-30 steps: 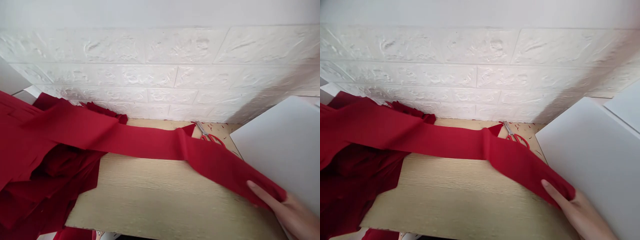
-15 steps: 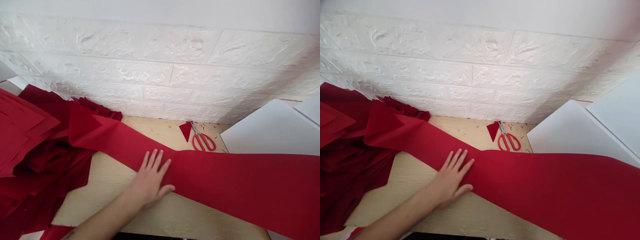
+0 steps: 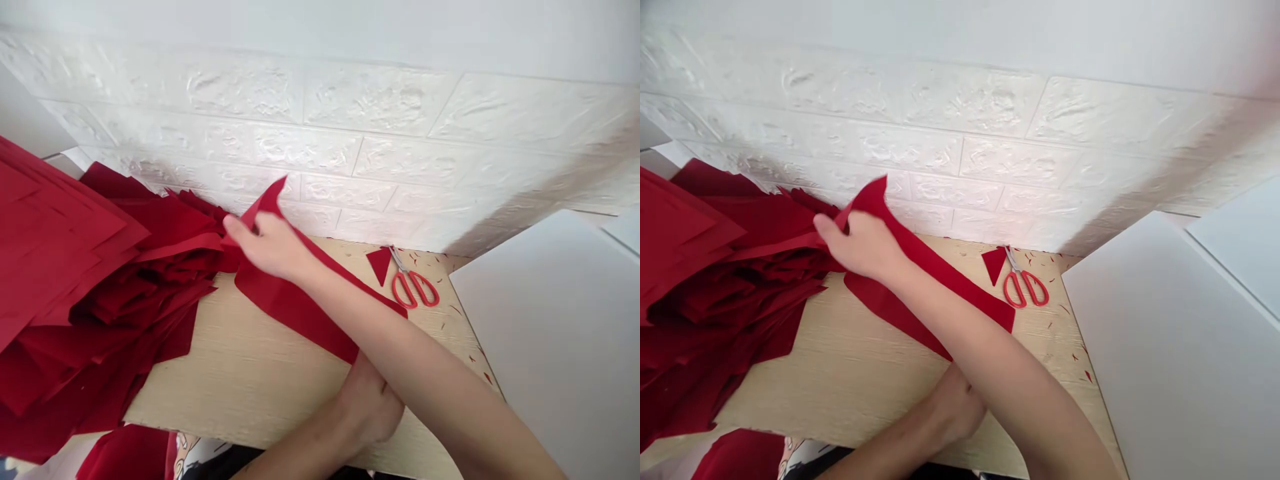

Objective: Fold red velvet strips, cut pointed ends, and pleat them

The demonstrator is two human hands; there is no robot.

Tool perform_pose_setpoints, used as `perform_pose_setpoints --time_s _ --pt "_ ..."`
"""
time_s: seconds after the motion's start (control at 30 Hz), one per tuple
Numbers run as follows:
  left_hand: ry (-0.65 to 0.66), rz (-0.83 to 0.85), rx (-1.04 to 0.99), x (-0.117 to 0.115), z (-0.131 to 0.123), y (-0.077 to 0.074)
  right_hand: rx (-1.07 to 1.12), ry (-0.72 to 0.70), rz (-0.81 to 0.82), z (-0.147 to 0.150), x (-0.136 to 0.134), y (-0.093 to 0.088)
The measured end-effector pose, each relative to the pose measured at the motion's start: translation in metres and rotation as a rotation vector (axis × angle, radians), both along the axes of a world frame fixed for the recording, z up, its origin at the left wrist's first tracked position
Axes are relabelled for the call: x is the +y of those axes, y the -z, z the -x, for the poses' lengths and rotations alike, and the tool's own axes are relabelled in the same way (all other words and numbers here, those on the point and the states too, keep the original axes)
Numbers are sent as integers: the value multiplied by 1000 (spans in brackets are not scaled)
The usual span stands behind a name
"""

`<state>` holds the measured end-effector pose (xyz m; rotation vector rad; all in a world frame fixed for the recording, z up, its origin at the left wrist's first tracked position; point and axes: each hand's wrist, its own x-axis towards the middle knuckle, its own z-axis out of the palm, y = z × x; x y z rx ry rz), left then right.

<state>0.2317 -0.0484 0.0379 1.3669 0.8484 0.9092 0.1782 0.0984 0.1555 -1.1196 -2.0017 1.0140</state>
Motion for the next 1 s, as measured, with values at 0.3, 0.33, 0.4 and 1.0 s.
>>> perform_pose_setpoints --time_s 0.3,0.33,0.4,1.0 --pt "-148 655 -630 -8 13 17 -146 174 -47 -91 -33 17" --pt "-147 715 -655 -9 18 16 -186 264 -37 -109 -39 22" --pt "-129 834 -655 -12 36 11 -303 432 -26 -143 -57 40" --pt "-497 236 1144 75 217 -14 -637 710 394 -215 -144 100"
